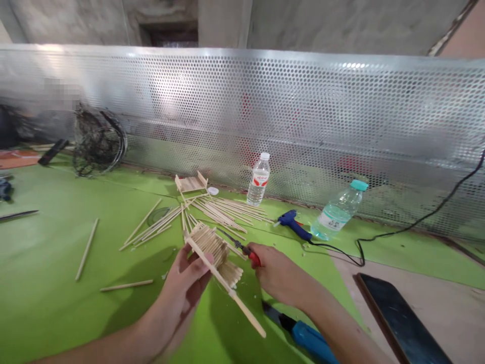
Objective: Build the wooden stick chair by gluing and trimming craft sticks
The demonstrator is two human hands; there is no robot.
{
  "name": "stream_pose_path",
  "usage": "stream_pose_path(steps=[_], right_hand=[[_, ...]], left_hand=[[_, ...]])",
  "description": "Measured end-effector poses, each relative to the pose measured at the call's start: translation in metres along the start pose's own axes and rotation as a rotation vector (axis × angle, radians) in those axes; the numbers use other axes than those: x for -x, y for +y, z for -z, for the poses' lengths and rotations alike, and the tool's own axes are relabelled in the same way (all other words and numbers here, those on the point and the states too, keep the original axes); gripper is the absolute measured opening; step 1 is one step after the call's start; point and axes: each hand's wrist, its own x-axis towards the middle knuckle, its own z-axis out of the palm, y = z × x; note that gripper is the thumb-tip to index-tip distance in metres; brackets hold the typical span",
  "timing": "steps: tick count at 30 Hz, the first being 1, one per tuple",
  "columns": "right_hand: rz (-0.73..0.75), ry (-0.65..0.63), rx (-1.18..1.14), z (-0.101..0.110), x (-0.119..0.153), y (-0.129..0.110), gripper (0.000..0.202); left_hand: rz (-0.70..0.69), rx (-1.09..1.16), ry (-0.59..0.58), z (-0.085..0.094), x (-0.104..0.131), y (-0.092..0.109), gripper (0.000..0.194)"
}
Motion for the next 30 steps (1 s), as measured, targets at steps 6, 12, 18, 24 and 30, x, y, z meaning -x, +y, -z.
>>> stream_pose_path(steps=[6, 12, 18, 24, 30], right_hand=[[0.031, -0.004, -0.037, -0.002, 0.002, -0.001, 0.027], [0.033, 0.012, -0.046, -0.006, 0.002, -0.002, 0.025], [0.018, 0.014, -0.032, -0.007, 0.003, -0.009, 0.025], [0.008, 0.008, -0.046, -0.01, 0.005, -0.01, 0.025], [-0.014, 0.009, 0.008, -0.011, 0.003, -0.012, 0.02]], left_hand=[[0.009, -0.034, 0.024, -0.002, 0.002, 0.003, 0.085], [-0.016, -0.069, -0.021, -0.002, 0.004, 0.0, 0.083], [0.022, -0.09, 0.01, -0.003, 0.002, -0.001, 0.093], [0.004, -0.083, -0.015, -0.002, 0.003, -0.002, 0.088], [0.012, -0.121, 0.022, -0.002, 0.001, -0.001, 0.086]])
